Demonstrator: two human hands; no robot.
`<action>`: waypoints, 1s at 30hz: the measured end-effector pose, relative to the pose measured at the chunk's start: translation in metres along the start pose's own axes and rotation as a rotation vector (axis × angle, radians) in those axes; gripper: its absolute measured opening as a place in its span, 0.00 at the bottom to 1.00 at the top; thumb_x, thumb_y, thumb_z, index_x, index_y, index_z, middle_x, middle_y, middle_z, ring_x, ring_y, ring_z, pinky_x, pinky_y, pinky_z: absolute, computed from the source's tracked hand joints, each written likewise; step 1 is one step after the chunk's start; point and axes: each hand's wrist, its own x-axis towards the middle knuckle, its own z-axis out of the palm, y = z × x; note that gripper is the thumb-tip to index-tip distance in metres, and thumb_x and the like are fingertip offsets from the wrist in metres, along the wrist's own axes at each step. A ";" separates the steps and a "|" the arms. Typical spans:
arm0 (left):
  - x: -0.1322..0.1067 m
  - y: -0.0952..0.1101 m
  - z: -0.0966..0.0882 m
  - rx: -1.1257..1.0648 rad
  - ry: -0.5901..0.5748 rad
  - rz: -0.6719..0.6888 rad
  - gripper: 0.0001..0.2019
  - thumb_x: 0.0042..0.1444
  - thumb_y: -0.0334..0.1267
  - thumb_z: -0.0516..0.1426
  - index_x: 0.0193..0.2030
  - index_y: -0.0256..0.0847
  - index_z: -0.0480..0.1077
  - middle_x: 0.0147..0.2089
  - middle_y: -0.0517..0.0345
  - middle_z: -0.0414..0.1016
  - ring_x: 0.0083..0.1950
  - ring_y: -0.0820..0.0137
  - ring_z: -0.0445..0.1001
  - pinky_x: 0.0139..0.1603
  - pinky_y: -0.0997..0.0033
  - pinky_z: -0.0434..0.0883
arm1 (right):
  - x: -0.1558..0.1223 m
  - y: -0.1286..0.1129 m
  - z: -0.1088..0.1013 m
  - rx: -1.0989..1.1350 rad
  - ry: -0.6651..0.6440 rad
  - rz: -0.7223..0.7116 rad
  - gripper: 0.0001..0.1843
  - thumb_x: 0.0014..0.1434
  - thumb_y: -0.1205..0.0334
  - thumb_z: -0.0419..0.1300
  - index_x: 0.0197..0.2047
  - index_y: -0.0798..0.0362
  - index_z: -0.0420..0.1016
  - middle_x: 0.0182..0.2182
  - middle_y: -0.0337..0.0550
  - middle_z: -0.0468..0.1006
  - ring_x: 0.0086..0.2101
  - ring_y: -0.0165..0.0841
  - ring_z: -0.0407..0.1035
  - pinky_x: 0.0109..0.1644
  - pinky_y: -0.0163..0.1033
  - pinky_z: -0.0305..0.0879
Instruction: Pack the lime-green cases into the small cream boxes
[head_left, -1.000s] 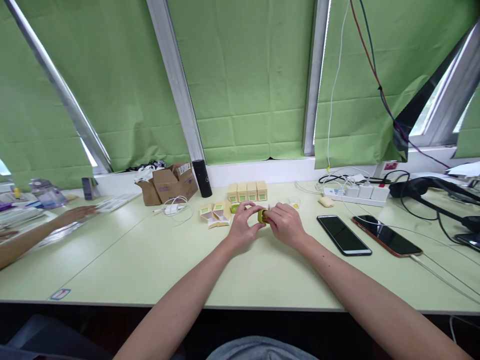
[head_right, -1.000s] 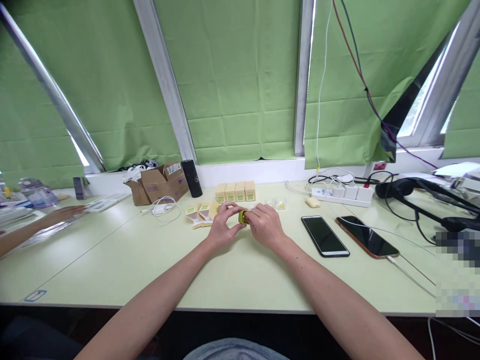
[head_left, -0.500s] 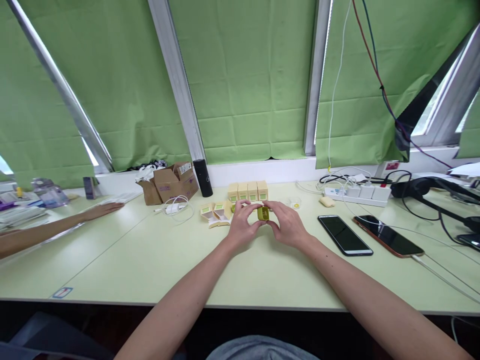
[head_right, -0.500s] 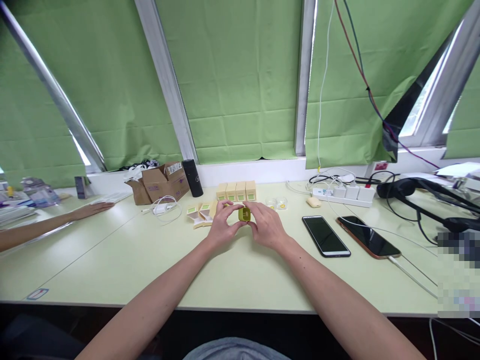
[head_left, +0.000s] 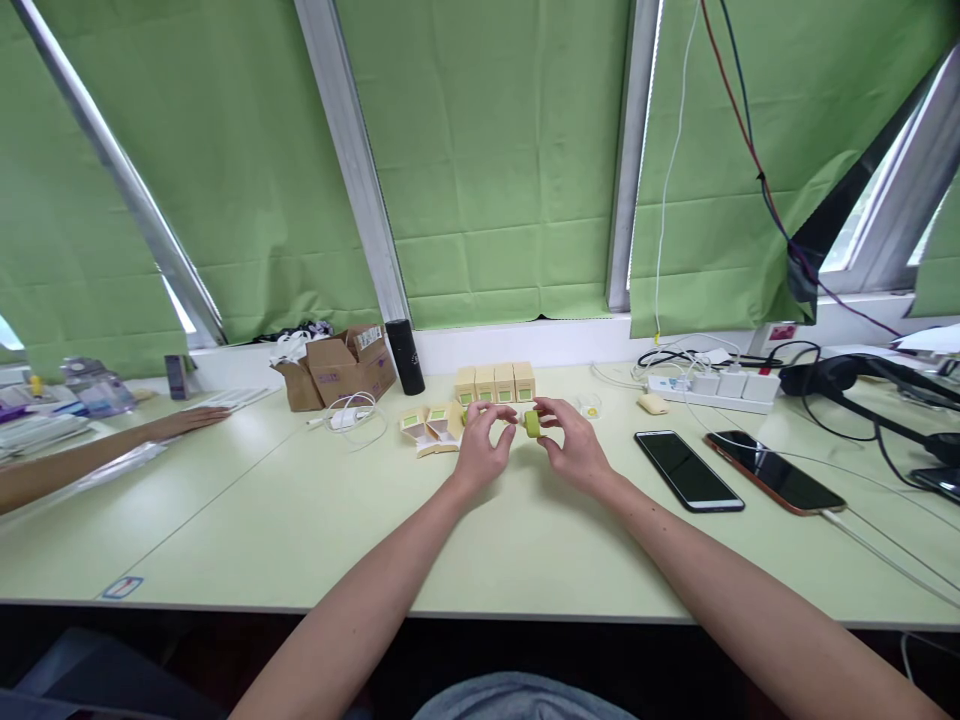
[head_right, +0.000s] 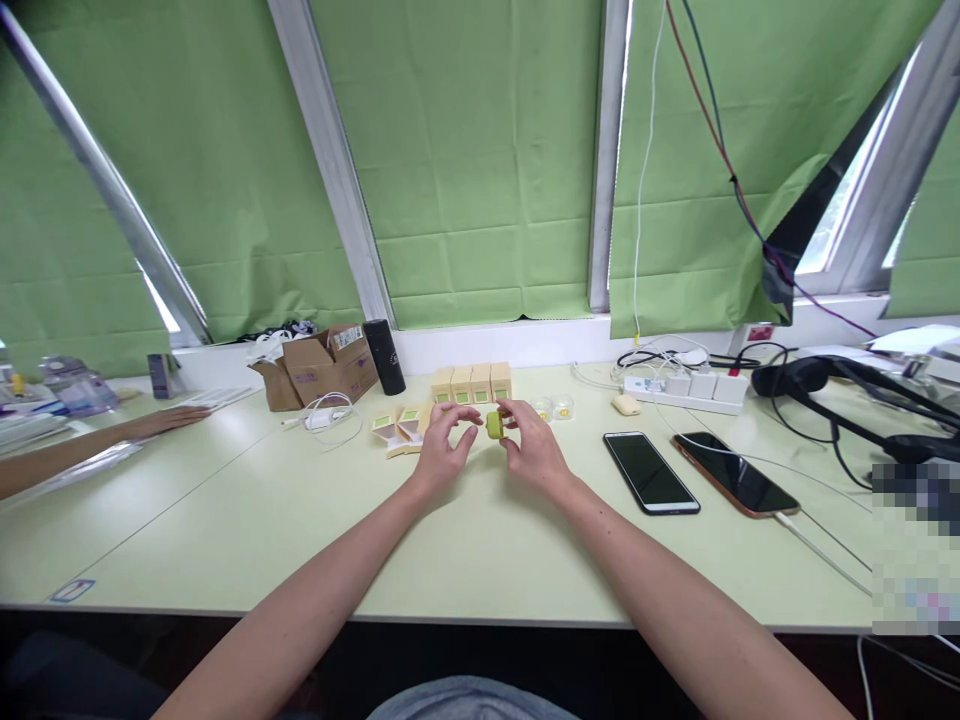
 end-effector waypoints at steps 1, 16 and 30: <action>0.001 -0.002 0.001 -0.001 0.011 -0.033 0.06 0.65 0.35 0.59 0.47 0.44 0.76 0.46 0.51 0.80 0.59 0.56 0.69 0.58 0.54 0.71 | 0.000 0.000 0.000 0.009 0.007 0.002 0.34 0.55 0.78 0.58 0.63 0.45 0.69 0.53 0.48 0.76 0.49 0.42 0.75 0.53 0.55 0.81; 0.003 -0.005 0.009 -0.168 -0.101 -0.159 0.10 0.64 0.41 0.58 0.33 0.40 0.76 0.34 0.54 0.79 0.40 0.65 0.75 0.42 0.66 0.70 | 0.000 -0.001 0.000 -0.004 -0.033 -0.038 0.27 0.55 0.76 0.60 0.56 0.46 0.71 0.50 0.47 0.76 0.49 0.43 0.73 0.53 0.55 0.80; 0.004 -0.007 0.009 -0.176 -0.085 -0.163 0.10 0.64 0.42 0.59 0.33 0.40 0.75 0.35 0.54 0.77 0.40 0.66 0.75 0.41 0.67 0.72 | 0.001 -0.002 0.001 0.005 -0.024 -0.006 0.25 0.55 0.75 0.61 0.54 0.46 0.72 0.49 0.46 0.77 0.49 0.42 0.74 0.53 0.55 0.79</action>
